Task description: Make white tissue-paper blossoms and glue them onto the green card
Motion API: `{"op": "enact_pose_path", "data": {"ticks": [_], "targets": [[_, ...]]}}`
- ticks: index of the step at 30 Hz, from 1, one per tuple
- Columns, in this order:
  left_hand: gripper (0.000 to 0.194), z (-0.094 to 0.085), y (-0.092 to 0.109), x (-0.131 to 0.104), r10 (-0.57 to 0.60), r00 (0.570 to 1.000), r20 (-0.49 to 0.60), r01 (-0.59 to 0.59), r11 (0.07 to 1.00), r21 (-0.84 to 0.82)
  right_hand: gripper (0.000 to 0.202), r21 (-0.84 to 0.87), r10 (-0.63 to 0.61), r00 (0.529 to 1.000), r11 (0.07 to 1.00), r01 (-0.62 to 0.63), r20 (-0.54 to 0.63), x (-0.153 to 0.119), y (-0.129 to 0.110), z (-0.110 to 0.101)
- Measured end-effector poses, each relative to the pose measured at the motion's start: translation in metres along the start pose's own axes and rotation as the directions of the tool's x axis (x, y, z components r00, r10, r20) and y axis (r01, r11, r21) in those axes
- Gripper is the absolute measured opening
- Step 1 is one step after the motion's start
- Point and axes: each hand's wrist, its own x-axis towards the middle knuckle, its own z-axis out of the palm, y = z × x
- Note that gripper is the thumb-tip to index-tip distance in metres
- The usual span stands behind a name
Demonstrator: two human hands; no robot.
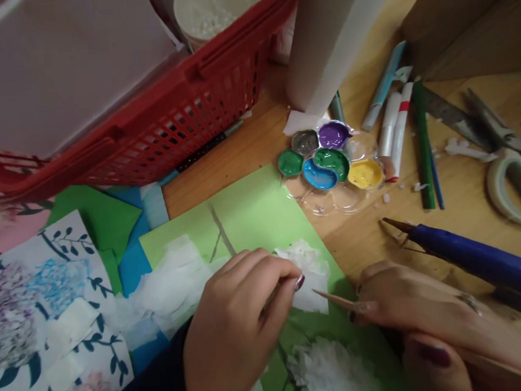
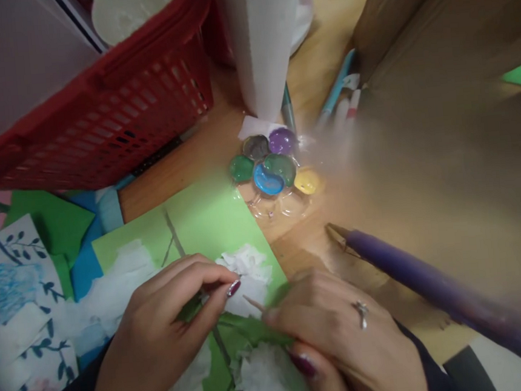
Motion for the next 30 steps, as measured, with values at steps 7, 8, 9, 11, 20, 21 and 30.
{"op": "enact_pose_path", "data": {"ticks": [7,8,9,11,20,21,30], "targets": [[0.015,-0.003,0.001,-0.003,-0.052,0.997,-0.053,0.052,0.999,0.007,0.021,-0.094,-0.003,1.0,0.996,0.0,-0.027,0.006,0.0,0.014],[0.016,-0.004,0.001,-0.006,-0.061,0.995,-0.08,0.064,0.997,0.032,0.02,-0.107,-0.005,0.999,0.994,0.001,-0.038,0.007,0.001,0.015],[0.019,-0.006,0.0,-0.01,-0.066,0.992,-0.103,0.073,0.995,0.065,0.02,-0.117,-0.005,0.999,0.993,0.001,-0.039,0.007,0.002,0.016],[0.028,-0.007,-0.002,-0.021,-0.062,0.991,-0.121,0.078,0.988,0.136,0.019,-0.137,-0.009,0.999,0.991,0.004,-0.037,0.006,0.004,0.017],[0.049,0.0,-0.015,-0.052,-0.062,0.996,-0.06,0.072,0.978,0.197,0.022,-0.193,-0.033,0.998,0.98,0.044,0.057,0.007,0.004,0.018],[0.049,0.001,-0.016,-0.052,-0.058,0.996,-0.065,0.069,0.979,0.192,0.022,-0.197,-0.033,0.998,0.979,0.045,0.061,0.007,0.002,0.019],[0.049,0.003,-0.02,-0.058,-0.071,0.992,-0.103,0.083,0.99,0.118,0.026,-0.249,-0.057,0.991,0.965,0.085,0.117,0.003,-0.009,0.03]]}}
